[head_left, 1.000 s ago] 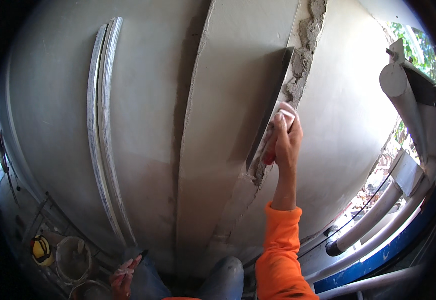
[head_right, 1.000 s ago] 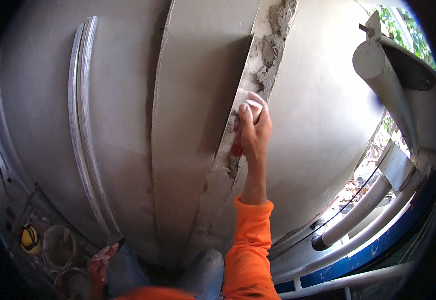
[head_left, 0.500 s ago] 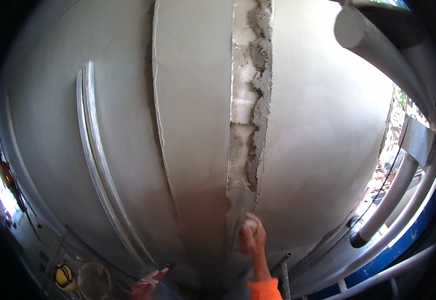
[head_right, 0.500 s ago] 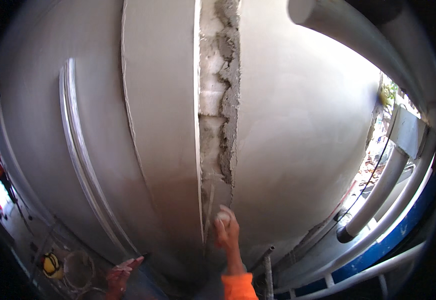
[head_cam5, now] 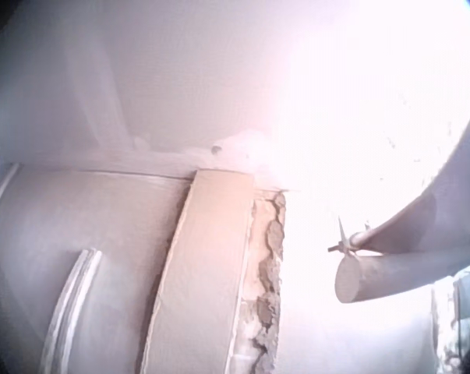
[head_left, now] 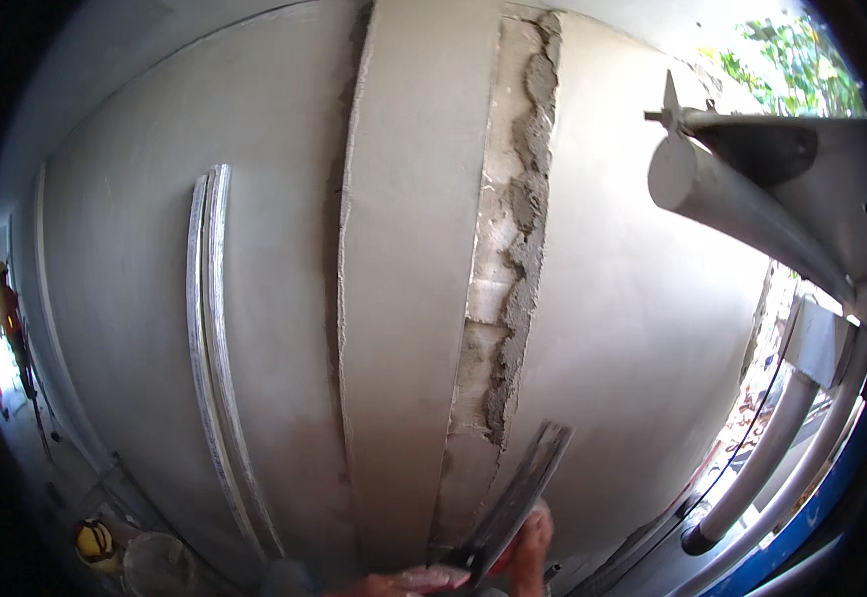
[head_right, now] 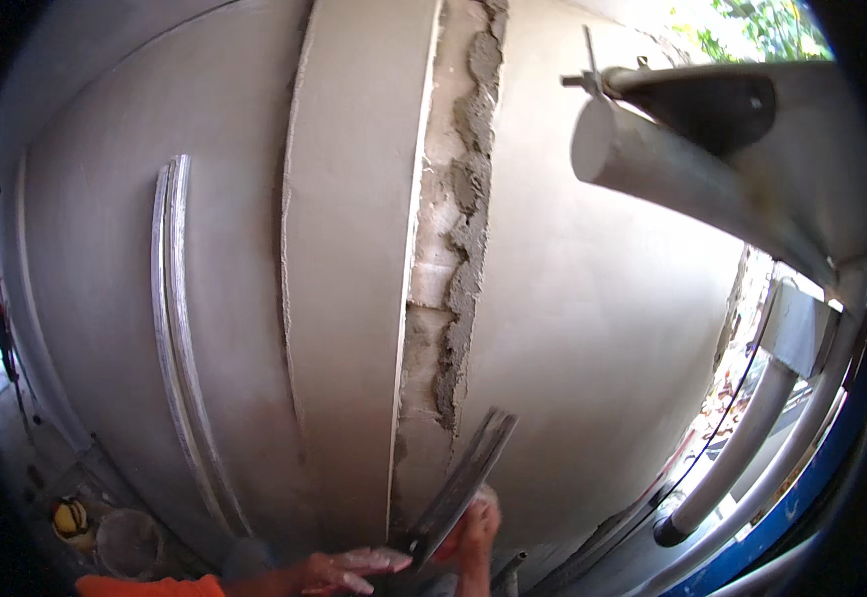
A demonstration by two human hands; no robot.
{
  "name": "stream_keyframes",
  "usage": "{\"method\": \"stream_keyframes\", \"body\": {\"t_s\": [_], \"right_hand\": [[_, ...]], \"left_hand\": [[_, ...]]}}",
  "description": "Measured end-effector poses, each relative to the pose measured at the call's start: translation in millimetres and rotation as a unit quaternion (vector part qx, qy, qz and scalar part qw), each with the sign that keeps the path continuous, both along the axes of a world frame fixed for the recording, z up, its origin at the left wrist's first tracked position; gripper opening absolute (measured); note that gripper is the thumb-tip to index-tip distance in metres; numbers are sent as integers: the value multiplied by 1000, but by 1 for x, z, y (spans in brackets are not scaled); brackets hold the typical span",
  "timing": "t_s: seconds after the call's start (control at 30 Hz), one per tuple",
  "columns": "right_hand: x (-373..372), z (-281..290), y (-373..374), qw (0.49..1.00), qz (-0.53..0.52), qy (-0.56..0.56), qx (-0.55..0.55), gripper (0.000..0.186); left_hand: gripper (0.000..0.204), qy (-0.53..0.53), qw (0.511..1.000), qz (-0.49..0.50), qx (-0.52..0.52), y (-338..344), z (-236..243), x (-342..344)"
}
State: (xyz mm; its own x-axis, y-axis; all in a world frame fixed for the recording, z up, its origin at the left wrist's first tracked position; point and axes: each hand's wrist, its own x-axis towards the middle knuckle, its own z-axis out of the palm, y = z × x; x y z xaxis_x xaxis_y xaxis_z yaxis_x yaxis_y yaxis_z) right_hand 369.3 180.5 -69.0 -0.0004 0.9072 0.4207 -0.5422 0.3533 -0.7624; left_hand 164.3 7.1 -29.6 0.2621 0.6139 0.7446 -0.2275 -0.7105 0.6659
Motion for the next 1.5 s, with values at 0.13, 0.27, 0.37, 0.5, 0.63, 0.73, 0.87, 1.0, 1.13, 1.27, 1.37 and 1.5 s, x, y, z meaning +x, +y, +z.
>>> {"method": "stream_keyframes", "body": {"t_s": [0.13,0.27,0.37,0.5,0.63,0.73,0.87,1.0,1.13,1.27,1.37,1.5], "right_hand": [[6,117,38,972,-177,-107,116,33],[-14,235,21,958,-164,-189,138,32],[-42,334,39,941,-162,-183,236,32],[-69,464,80,896,-196,-151,369,34],[-83,557,104,901,-159,-160,370,38],[-91,595,111,905,-151,-173,359,38],[-95,617,117,913,-144,-180,336,38],[-99,630,123,905,-152,-194,346,40],[-102,638,128,901,-164,-211,343,43],[-104,641,131,898,-166,-231,334,44],[-107,643,133,905,-173,-188,339,43],[-110,646,140,897,-172,-198,355,45]], "left_hand": [[21,-6,1000,7,-29,-20,-15,-9],[21,-24,996,56,-57,-28,-41,-33],[21,-38,991,102,-73,-36,-61,-54],[21,-55,983,159,-80,-48,-82,-80],[21,-61,968,226,-89,-66,-97,-102],[21,-59,957,268,-92,-82,-105,-116],[21,-52,942,319,-96,-100,-112,-129],[21,-41,924,365,-104,-114,-117,-140],[21,-35,907,405,-106,-128,-122,-150],[21,-33,892,437,-109,-138,-127,-159],[21,-34,886,448,-110,-142,-129,-163],[21,-37,882,457,-110,-144,-132,-166]]}}
